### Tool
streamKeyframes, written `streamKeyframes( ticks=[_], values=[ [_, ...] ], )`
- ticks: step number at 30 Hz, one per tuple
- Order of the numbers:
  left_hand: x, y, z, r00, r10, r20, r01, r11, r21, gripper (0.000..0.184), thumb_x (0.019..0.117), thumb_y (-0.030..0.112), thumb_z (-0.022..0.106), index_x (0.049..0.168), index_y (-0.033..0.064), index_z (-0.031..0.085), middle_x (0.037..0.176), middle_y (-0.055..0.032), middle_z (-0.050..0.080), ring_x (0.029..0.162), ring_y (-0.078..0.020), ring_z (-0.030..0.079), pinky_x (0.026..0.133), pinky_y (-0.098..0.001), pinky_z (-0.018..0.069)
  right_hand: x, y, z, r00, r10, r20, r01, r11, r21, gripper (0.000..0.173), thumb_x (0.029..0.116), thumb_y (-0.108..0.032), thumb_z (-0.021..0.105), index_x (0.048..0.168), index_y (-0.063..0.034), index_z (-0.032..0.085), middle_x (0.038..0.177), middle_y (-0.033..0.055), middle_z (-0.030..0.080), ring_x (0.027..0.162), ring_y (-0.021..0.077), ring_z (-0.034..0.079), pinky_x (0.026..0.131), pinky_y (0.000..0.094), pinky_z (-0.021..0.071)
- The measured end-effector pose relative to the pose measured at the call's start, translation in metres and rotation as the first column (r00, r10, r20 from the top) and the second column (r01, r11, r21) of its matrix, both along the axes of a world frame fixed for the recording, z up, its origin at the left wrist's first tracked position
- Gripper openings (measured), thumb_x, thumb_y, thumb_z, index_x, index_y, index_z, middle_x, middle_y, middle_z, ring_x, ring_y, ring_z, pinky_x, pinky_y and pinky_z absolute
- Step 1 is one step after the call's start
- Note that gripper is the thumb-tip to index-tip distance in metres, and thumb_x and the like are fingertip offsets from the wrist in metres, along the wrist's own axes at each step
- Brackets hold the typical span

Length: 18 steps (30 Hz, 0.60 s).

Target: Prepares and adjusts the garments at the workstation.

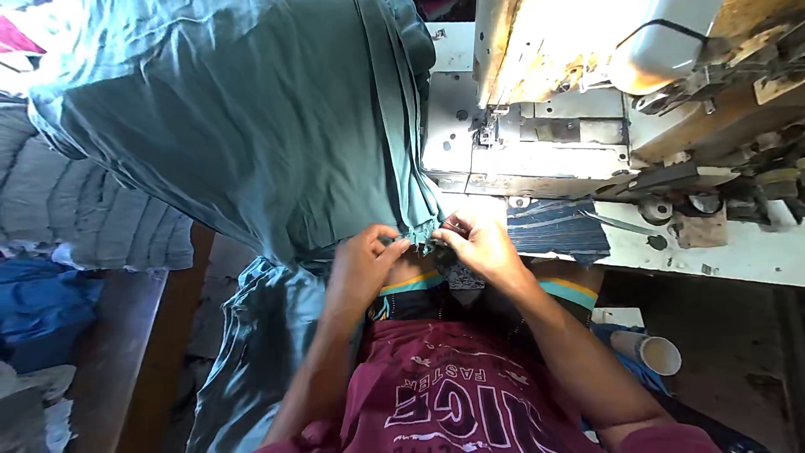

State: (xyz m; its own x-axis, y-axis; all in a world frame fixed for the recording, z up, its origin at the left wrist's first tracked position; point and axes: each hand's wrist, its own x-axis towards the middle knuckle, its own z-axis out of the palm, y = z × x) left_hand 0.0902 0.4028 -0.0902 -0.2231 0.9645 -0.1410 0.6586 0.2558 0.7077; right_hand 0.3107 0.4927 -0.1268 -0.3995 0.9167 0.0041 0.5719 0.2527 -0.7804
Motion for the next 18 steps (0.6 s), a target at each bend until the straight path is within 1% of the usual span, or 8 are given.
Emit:
streamKeyframes(
  ticks=[2, 4, 6, 9, 12, 14, 16, 18],
  values=[
    [0.02, 0.023, -0.018, 0.996, 0.067, 0.062, -0.064, 0.997, -0.04, 0.039, 0.0961, 0.046, 0.071, 0.117, 0.0126, 0.068, 0.066, -0.0008, 0.066, 0.054, -0.0138, 0.064, 0.054, -0.0362, 0.0579, -0.016, -0.004, 0.0, 0.982, -0.022, 0.19, 0.017, 0.999, 0.028, 0.026, 0.0945, -0.04, 0.071, 0.099, -0.0141, 0.072, 0.077, 0.0038, 0.069, 0.072, 0.0244, 0.068, 0.066, 0.0537, 0.0553],
    [0.037, 0.041, -0.03, 0.993, 0.116, -0.015, -0.117, 0.99, -0.075, 0.039, 0.0965, 0.048, 0.069, 0.102, 0.0099, 0.063, 0.061, -0.0014, 0.062, 0.051, -0.0161, 0.062, 0.053, -0.0392, 0.0564, -0.021, -0.006, 0.0, 0.953, -0.035, 0.3, 0.02, 0.998, 0.052, 0.015, 0.0917, -0.027, 0.068, 0.099, -0.0135, 0.07, 0.077, 0.006, 0.069, 0.074, 0.0284, 0.069, 0.065, 0.055, 0.0531],
    [0.047, 0.05, -0.031, 0.986, 0.137, -0.092, -0.144, 0.987, -0.069, 0.039, 0.0978, 0.048, 0.067, 0.094, 0.0099, 0.06, 0.058, -0.0011, 0.058, 0.051, -0.0177, 0.061, 0.053, -0.0422, 0.0554, -0.016, -0.004, 0.001, 0.962, -0.024, 0.271, 0.014, 0.999, 0.037, 0.012, 0.0904, -0.024, 0.067, 0.095, -0.0133, 0.071, 0.075, 0.0057, 0.068, 0.073, 0.0277, 0.069, 0.064, 0.0549, 0.0525],
    [0.053, 0.054, -0.031, 0.974, 0.162, -0.161, -0.168, 0.986, -0.022, 0.042, 0.0972, 0.051, 0.066, 0.092, 0.0102, 0.06, 0.058, -0.0025, 0.055, 0.054, -0.0216, 0.059, 0.056, -0.0473, 0.0528, -0.005, 0.003, -0.002, 0.98, 0.037, 0.193, -0.041, 0.999, 0.013, 0.013, 0.0913, -0.026, 0.068, 0.087, -0.0141, 0.069, 0.07, 0.0028, 0.064, 0.069, 0.0232, 0.065, 0.062, 0.052, 0.0511],
    [0.054, 0.056, -0.037, 0.961, 0.171, -0.218, -0.172, 0.985, 0.018, 0.03, 0.0958, 0.038, 0.067, 0.095, 0.0085, 0.062, 0.065, -0.0066, 0.058, 0.063, -0.0272, 0.062, 0.062, -0.0529, 0.0533, -0.004, 0.002, -0.006, 0.975, 0.113, 0.191, -0.109, 0.994, -0.028, 0.016, 0.092, -0.028, 0.064, 0.089, -0.0142, 0.07, 0.073, 0.0022, 0.066, 0.072, 0.0219, 0.067, 0.066, 0.0524, 0.0526],
    [0.05, 0.056, -0.037, 0.973, 0.144, -0.183, -0.134, 0.989, 0.064, 0.029, 0.0934, 0.036, 0.066, 0.099, 0.0077, 0.068, 0.07, -0.0054, 0.063, 0.067, -0.0235, 0.065, 0.065, -0.0496, 0.055, -0.004, 0.001, -0.003, 0.974, 0.141, 0.176, -0.134, 0.99, -0.052, 0.019, 0.0923, -0.029, 0.059, 0.094, -0.0133, 0.071, 0.077, 0.0029, 0.068, 0.076, 0.0219, 0.068, 0.068, 0.0523, 0.0535],
    [0.044, 0.051, -0.034, 0.995, 0.088, -0.042, -0.084, 0.993, 0.081, 0.026, 0.096, 0.035, 0.066, 0.102, 0.0094, 0.069, 0.068, 0.0005, 0.065, 0.06, -0.0133, 0.066, 0.06, -0.0384, 0.0592, 0.001, 0.004, -0.003, 0.982, 0.141, 0.123, -0.136, 0.99, -0.043, 0.019, 0.0914, -0.03, 0.06, 0.093, -0.0132, 0.07, 0.076, 0.0029, 0.067, 0.074, 0.0208, 0.068, 0.066, 0.0505, 0.0535],
    [0.036, 0.04, -0.034, 0.992, 0.037, 0.119, -0.04, 0.999, 0.023, 0.02, 0.0989, 0.031, 0.064, 0.1, 0.0108, 0.066, 0.067, 0.0021, 0.066, 0.057, -0.0117, 0.065, 0.056, -0.0346, 0.0584, 0.005, 0.007, -0.004, 0.99, 0.131, 0.054, -0.128, 0.989, -0.069, 0.019, 0.0903, -0.03, 0.062, 0.091, -0.0124, 0.07, 0.075, 0.0037, 0.066, 0.074, 0.0209, 0.067, 0.066, 0.05, 0.0527]
  ],
)
